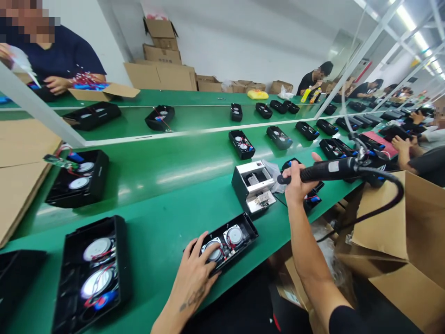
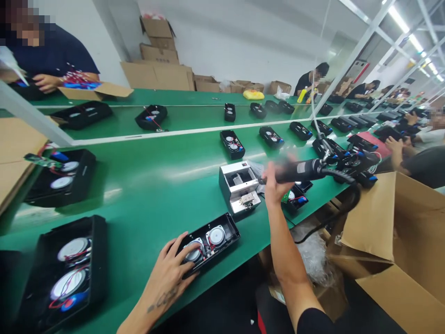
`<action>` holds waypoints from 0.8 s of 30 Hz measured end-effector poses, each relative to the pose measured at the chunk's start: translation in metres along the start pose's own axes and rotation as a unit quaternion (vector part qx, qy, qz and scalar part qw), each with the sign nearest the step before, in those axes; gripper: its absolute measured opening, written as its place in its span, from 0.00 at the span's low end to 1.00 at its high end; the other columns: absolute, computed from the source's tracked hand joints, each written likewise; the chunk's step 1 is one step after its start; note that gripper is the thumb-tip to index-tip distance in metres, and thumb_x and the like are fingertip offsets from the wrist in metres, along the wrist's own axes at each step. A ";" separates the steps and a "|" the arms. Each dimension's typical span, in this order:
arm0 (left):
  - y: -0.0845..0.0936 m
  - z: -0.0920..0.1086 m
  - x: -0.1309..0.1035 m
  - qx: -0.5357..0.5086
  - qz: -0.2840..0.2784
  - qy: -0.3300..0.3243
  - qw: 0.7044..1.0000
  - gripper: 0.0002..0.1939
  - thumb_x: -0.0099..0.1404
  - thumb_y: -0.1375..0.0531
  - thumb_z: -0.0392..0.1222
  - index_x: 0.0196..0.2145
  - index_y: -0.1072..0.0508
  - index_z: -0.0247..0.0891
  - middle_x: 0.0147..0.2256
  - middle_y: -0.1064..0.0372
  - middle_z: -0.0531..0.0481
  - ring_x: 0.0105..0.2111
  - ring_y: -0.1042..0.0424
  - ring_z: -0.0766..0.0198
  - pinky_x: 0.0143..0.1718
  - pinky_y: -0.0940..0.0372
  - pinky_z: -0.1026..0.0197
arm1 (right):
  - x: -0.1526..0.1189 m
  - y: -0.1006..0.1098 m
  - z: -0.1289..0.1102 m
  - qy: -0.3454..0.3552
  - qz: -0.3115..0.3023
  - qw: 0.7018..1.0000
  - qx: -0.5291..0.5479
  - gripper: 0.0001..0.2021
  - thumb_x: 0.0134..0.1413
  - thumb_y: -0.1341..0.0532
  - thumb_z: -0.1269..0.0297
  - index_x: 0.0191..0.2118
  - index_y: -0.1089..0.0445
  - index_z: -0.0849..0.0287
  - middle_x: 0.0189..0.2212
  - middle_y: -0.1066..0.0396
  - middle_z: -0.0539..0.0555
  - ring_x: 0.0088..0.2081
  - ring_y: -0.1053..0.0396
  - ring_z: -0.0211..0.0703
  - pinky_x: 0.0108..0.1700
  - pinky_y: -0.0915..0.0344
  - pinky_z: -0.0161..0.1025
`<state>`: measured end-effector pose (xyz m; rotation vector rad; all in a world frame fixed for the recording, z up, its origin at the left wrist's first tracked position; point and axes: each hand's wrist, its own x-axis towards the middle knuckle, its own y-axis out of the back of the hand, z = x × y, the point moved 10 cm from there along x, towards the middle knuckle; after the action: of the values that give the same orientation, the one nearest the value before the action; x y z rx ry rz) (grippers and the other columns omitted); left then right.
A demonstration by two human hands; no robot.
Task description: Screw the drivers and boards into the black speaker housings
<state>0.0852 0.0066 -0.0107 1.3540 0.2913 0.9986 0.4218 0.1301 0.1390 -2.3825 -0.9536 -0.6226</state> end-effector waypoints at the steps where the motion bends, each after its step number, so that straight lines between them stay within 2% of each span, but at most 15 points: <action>1: 0.000 -0.002 -0.002 -0.002 -0.003 -0.007 1.000 0.10 0.54 0.22 0.48 0.29 0.18 0.47 0.56 0.20 0.54 0.67 0.33 0.34 0.64 0.37 0.34 | -0.007 0.000 -0.004 -0.004 -0.033 0.999 0.000 0.20 0.62 0.29 0.53 0.51 0.35 0.52 0.20 0.35 0.37 0.19 0.35 0.38 0.32 0.30 0.41; 3: 0.001 -0.005 -0.004 -0.003 -0.007 -0.010 1.000 0.09 0.55 0.23 0.47 0.30 0.18 0.48 0.57 0.20 0.54 0.68 0.34 0.36 0.65 0.38 0.35 | -0.023 -0.006 -0.005 -0.033 -0.111 0.993 -0.004 0.19 0.62 0.28 0.57 0.51 0.35 0.52 0.20 0.31 0.37 0.19 0.33 0.38 0.31 0.30 0.40; 5: 0.001 -0.006 -0.005 -0.003 -0.008 -0.014 1.000 0.06 0.58 0.25 0.45 0.31 0.18 0.48 0.57 0.20 0.53 0.68 0.34 0.37 0.65 0.38 0.36 | -0.037 -0.010 0.001 -0.058 -0.159 0.985 -0.018 0.18 0.62 0.28 0.60 0.50 0.36 0.53 0.20 0.29 0.38 0.20 0.30 0.39 0.33 0.30 0.41; 11: 0.005 -0.003 -0.003 -0.008 0.002 -0.025 1.000 0.02 0.63 0.29 0.40 0.34 0.17 0.47 0.57 0.20 0.53 0.69 0.36 0.39 0.65 0.40 0.38 | -0.059 -0.015 0.024 -0.083 -0.164 0.983 -0.025 0.17 0.61 0.29 0.58 0.47 0.36 0.53 0.18 0.33 0.37 0.17 0.37 0.36 0.27 0.34 0.39; 16: 0.008 0.001 -0.001 -0.002 0.004 -0.029 1.000 0.01 0.65 0.29 0.41 0.34 0.17 0.46 0.57 0.20 0.53 0.69 0.36 0.39 0.65 0.39 0.37 | -0.076 -0.018 0.028 -0.142 -0.248 0.955 -0.074 0.20 0.53 0.23 0.57 0.46 0.30 0.53 0.20 0.32 0.40 0.19 0.36 0.37 0.26 0.33 0.41; 19: 0.008 0.003 -0.001 -0.003 0.001 -0.015 1.000 0.03 0.65 0.28 0.43 0.33 0.17 0.45 0.56 0.20 0.53 0.69 0.35 0.38 0.65 0.38 0.37 | -0.092 -0.015 0.016 -0.191 -0.299 0.934 -0.028 0.22 0.53 0.23 0.57 0.49 0.30 0.53 0.21 0.31 0.41 0.19 0.34 0.38 0.25 0.33 0.40; 21: 0.007 0.003 -0.001 -0.008 -0.004 0.001 1.000 0.04 0.64 0.27 0.44 0.33 0.17 0.46 0.56 0.20 0.54 0.69 0.35 0.37 0.66 0.38 0.36 | -0.104 -0.014 -0.003 -0.199 -0.317 0.927 0.031 0.21 0.57 0.24 0.59 0.52 0.31 0.52 0.23 0.29 0.41 0.20 0.32 0.38 0.25 0.33 0.38; 24: 0.006 0.003 -0.001 -0.019 -0.006 0.018 1.000 0.07 0.62 0.25 0.45 0.31 0.18 0.45 0.56 0.19 0.54 0.69 0.34 0.38 0.66 0.37 0.36 | -0.127 -0.019 -0.038 -0.184 -0.309 0.923 0.134 0.17 0.64 0.28 0.64 0.51 0.34 0.48 0.23 0.32 0.40 0.19 0.35 0.34 0.23 0.37 0.35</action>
<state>0.0841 0.0031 -0.0047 1.2997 0.3061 1.0159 0.3171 0.0559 0.1009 -1.9659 -1.8610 -0.2220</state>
